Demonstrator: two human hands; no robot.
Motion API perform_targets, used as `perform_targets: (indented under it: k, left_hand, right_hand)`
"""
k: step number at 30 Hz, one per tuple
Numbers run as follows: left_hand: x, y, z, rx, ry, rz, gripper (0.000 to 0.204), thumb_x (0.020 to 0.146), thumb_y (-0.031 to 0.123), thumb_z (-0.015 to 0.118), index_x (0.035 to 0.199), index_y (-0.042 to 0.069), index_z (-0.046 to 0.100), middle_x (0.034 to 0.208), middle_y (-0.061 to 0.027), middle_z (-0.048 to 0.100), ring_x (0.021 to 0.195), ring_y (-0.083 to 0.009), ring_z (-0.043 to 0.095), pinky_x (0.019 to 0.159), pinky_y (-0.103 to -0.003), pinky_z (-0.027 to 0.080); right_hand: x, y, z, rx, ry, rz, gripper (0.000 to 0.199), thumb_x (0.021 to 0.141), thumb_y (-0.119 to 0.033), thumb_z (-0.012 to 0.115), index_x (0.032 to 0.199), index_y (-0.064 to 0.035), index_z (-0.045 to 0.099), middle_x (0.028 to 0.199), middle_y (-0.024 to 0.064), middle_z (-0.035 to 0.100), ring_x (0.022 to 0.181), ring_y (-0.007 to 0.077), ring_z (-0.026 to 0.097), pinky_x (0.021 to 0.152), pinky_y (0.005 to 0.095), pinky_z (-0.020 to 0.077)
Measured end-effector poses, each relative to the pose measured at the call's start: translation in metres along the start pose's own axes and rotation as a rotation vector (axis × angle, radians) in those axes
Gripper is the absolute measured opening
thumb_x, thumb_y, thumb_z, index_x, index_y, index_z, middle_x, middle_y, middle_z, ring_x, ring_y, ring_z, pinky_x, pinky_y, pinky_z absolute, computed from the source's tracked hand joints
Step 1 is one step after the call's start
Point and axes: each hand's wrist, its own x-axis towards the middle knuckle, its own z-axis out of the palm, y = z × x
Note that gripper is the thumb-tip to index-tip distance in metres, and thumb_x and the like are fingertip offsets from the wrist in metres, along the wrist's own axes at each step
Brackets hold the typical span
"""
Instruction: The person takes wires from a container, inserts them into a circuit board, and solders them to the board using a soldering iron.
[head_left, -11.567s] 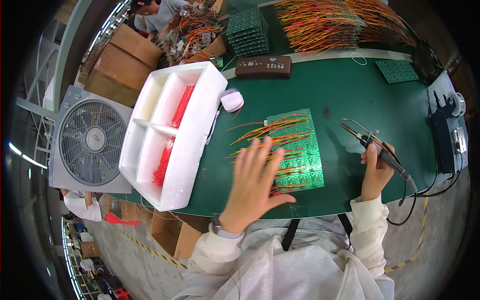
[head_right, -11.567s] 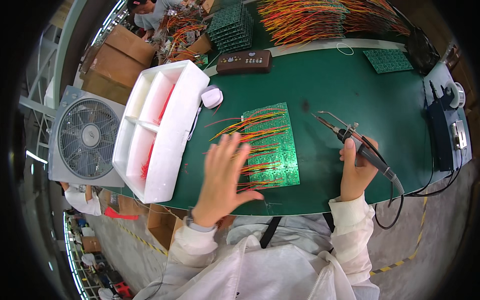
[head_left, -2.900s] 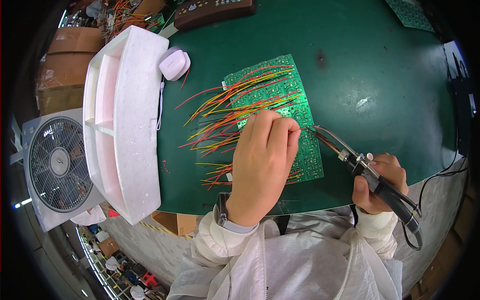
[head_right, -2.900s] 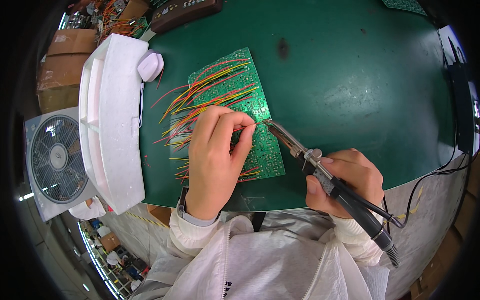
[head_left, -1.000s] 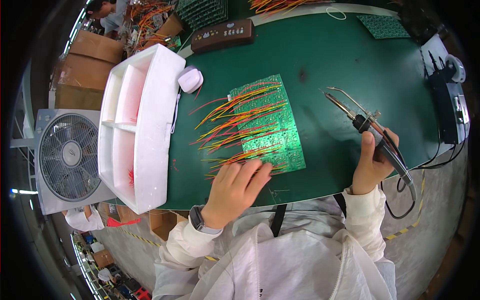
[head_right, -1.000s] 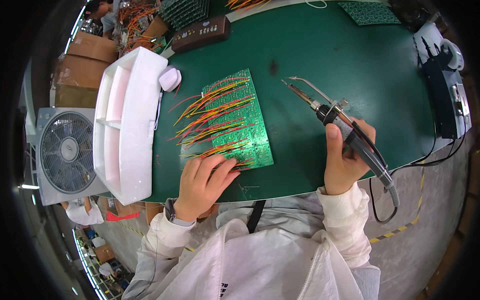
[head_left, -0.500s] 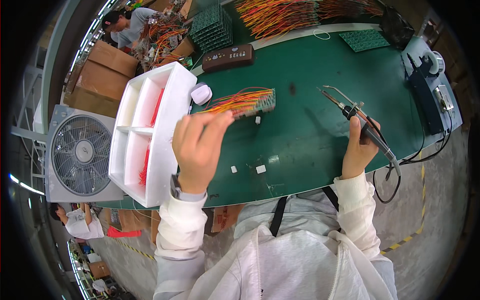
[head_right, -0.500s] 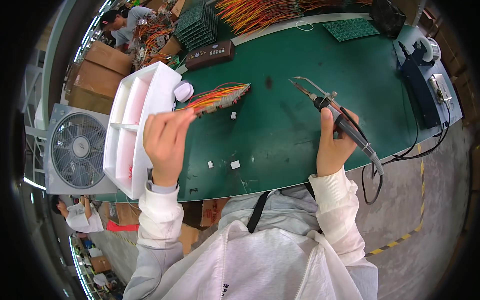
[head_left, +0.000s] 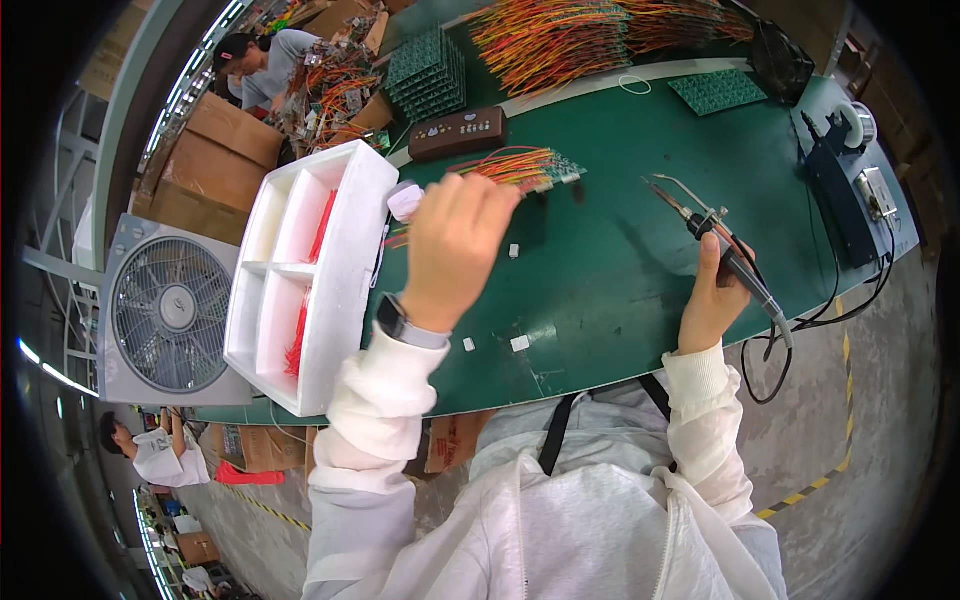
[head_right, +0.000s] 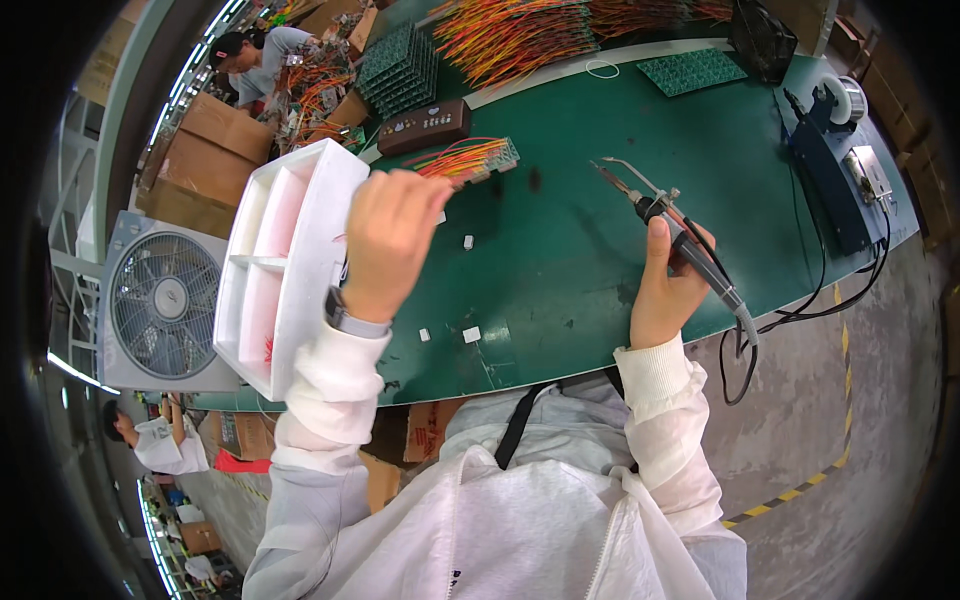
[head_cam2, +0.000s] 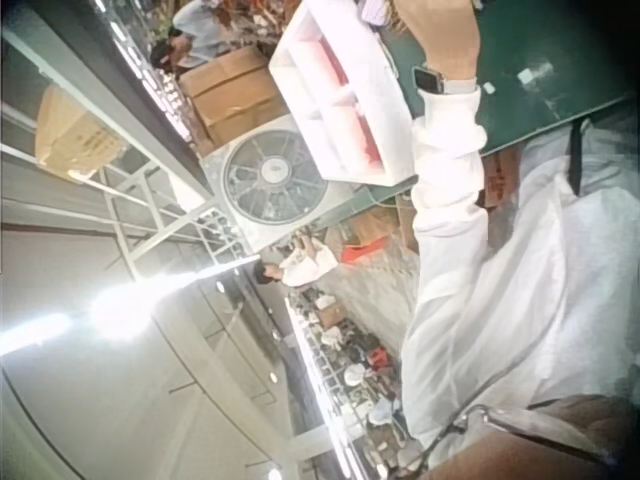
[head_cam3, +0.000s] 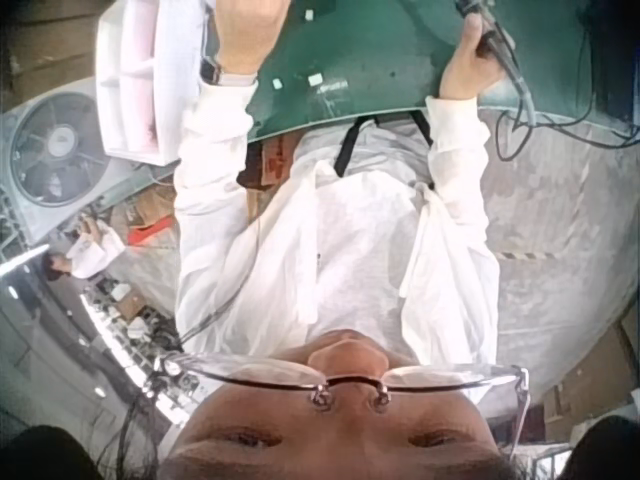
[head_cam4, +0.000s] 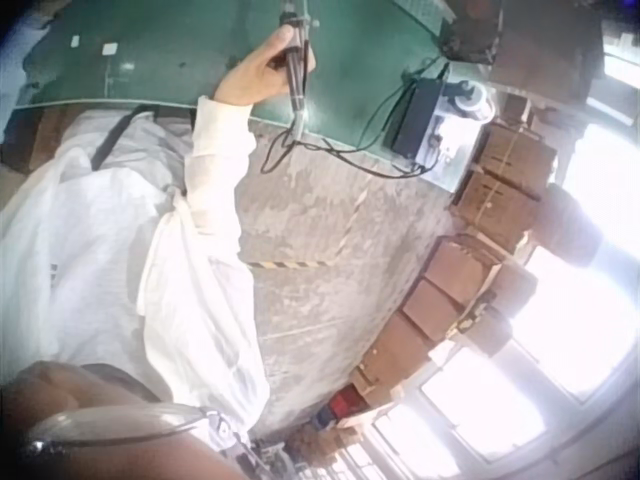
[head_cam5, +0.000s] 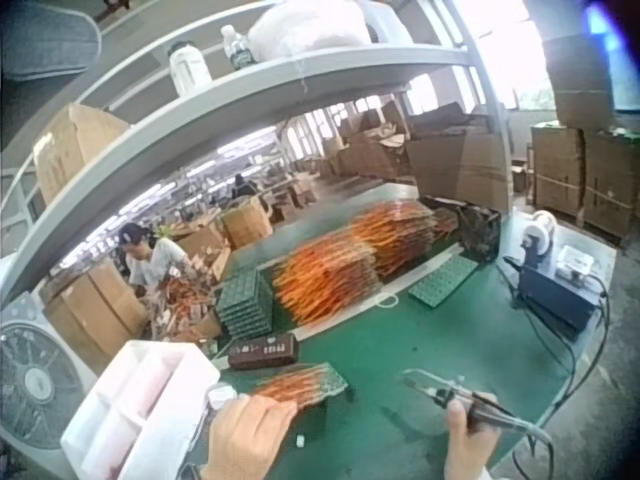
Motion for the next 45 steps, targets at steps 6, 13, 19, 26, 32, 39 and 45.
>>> perform_targets:
  k: [6,13,19,26,32,39,45]
  left_hand:
    - [-0.051,0.041,0.027,-0.102,-0.093,-0.119,0.017,0.065,0.004,0.067,0.078,0.004,0.057,0.074,-0.0041,0.051,0.066,-0.0211,0.048,0.057,-0.031,0.039]
    - [-0.054,0.072,0.005,-0.393,-0.288,-0.535,0.036,0.074,0.005,0.06,0.106,0.003,0.044,0.091,-0.0083,0.045,0.067,-0.0168,0.045,0.06,-0.027,0.039]
    - [-0.077,0.103,-0.019,-1.743,-0.662,-1.288,0.026,0.088,0.008,0.041,0.112,0.003,0.036,0.087,-0.0039,0.042,0.063,-0.0085,0.036,0.058,-0.022,0.035]
    - [-0.074,0.097,-0.008,-1.834,-0.635,-1.278,0.025,0.09,0.01,0.036,0.114,0.001,0.035,0.091,-0.0079,0.049,0.067,-0.0098,0.043,0.063,-0.021,0.039]
    - [-0.046,0.09,-0.003,-1.624,-0.409,-1.173,0.01,0.09,0.006,0.037,0.096,-0.001,0.041,0.095,-0.0179,0.058,0.081,-0.0176,0.059,0.07,-0.026,0.047]
    - [-0.024,0.059,0.027,-0.673,-0.181,-0.667,0.011,0.072,-0.004,0.06,0.083,-0.002,0.058,0.072,-0.0086,0.056,0.066,-0.0162,0.059,0.058,-0.023,0.046]
    - [-0.017,0.054,0.063,-0.621,-0.164,-0.696,0.011,0.071,-0.003,0.061,0.081,-0.001,0.057,0.073,-0.0081,0.056,0.062,-0.0164,0.055,0.054,-0.025,0.044]
  right_hand:
    - [-0.004,0.0,0.003,0.038,-0.05,-0.001,0.026,0.081,-0.019,0.061,0.095,-0.0001,0.051,0.087,0.0035,0.053,0.079,0.0089,0.048,0.072,0.0212,0.038]
    - [-0.002,0.0,0.001,0.005,-0.041,0.005,0.023,0.082,-0.02,0.059,0.094,-0.0016,0.054,0.08,-0.0014,0.05,0.067,0.0034,0.041,0.059,0.0156,0.0319]
    - [-0.003,-0.001,0.001,0.01,-0.103,0.096,0.027,0.079,-0.018,0.064,0.094,0.0001,0.052,0.086,0.0025,0.052,0.079,0.0082,0.048,0.072,0.0203,0.038]
    - [-0.003,-0.015,0.006,0.051,-0.171,0.185,0.027,0.08,-0.018,0.061,0.095,0.0013,0.05,0.058,0.004,0.05,0.043,0.0088,0.046,0.039,0.018,0.0353]
    - [-0.002,-0.015,0.003,0.137,-0.23,0.231,0.024,0.086,-0.017,0.052,0.099,0.0014,0.044,0.046,0.0064,0.047,0.032,0.0119,0.044,0.031,0.0192,0.0335]
    - [-0.002,-0.017,0.001,0.221,-0.204,0.32,0.023,0.085,-0.017,0.051,0.096,0.0006,0.041,0.046,0.0069,0.047,0.032,0.0133,0.045,0.029,0.0207,0.0349]
    - [-0.004,-0.005,-0.003,0.058,-0.182,0.224,0.025,0.08,-0.014,0.06,0.092,0.0005,0.044,0.06,0.0065,0.05,0.042,0.011,0.047,0.039,0.0209,0.0392]
